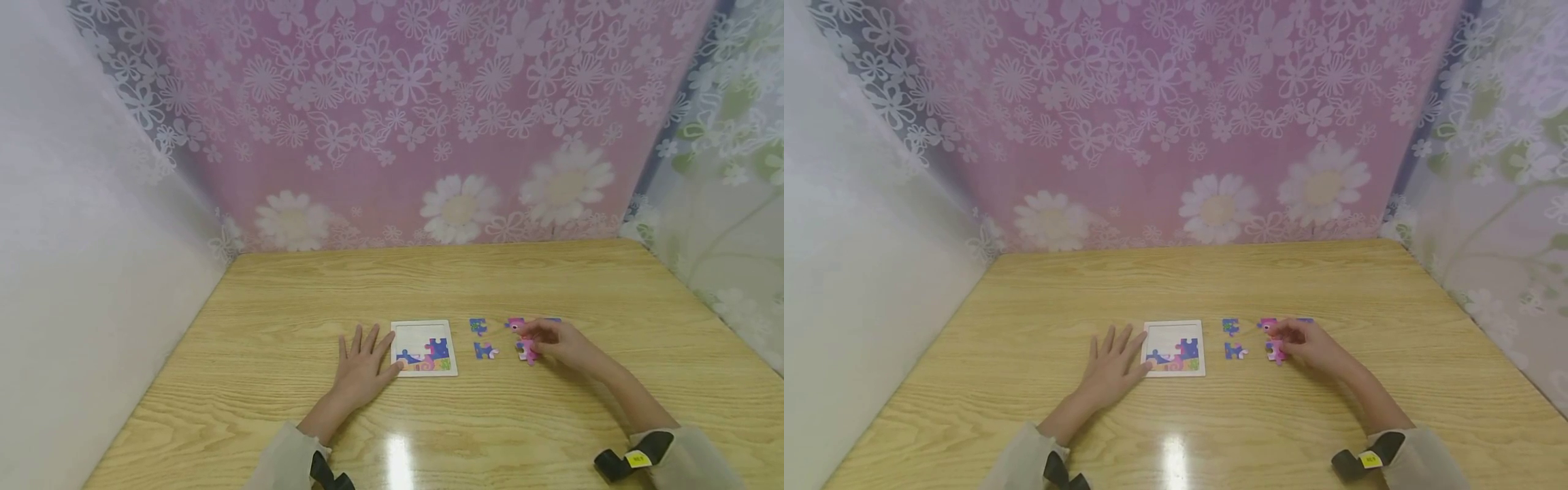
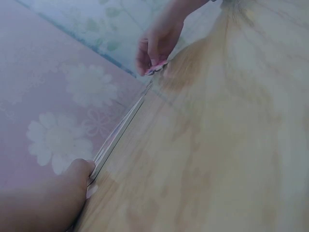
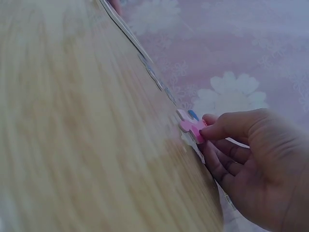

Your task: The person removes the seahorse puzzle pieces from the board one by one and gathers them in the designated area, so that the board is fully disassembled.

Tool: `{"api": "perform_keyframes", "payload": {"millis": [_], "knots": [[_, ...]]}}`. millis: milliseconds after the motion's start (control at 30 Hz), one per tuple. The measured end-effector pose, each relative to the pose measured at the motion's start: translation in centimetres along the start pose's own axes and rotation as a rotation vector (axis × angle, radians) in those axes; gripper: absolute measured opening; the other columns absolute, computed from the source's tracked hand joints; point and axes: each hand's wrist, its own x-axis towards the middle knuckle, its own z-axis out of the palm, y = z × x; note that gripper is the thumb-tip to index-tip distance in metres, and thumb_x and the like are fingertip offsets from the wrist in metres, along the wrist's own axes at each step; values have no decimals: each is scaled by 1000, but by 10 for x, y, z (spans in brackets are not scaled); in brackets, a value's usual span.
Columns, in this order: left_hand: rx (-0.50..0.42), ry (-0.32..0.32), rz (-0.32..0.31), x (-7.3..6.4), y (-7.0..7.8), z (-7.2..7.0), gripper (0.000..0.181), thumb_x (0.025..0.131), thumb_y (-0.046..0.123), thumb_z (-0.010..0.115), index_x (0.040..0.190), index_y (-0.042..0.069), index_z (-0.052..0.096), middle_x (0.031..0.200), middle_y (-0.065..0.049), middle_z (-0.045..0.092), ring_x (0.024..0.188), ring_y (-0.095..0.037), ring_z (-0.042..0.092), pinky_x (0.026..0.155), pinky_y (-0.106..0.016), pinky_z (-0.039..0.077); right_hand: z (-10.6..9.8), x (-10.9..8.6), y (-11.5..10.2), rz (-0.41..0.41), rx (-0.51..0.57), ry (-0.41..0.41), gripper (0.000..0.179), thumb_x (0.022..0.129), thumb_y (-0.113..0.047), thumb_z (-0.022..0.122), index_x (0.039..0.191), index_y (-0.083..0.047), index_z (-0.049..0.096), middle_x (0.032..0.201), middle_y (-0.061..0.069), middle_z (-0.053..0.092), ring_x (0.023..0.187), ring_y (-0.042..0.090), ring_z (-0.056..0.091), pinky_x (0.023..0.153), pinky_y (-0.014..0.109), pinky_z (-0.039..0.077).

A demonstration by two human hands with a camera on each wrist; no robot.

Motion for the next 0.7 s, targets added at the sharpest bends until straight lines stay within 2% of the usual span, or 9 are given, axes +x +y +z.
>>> {"api": "perform_keyframes", "payload": {"millis": [333,567,700], "knots": [[2,-9,-4,0,0,-1,65,92,59,35,145,21,32,148,-14,22,134,-41,5,100,-62,-2,2,-1,3,11,-3,6,23,90,-2,57,112,4,59,103,13,59,85,11,54,71,22,46],[-15,-7,1,0,0,-2,65,92,57,36,144,19,33,148,-15,22,134,-41,5,100,-62,-2,5,-1,1,-64,-27,27,22,88,2,57,110,6,60,95,11,59,78,11,53,65,23,46],[-10,-8,4,0,0,-1,65,92,58,36,144,19,33,148,-15,22,134,-41,6,100,-63,-1,6,-2,2,-77,-69,34,22,88,3,57,109,4,61,91,6,58,76,11,51,64,24,45]]}}
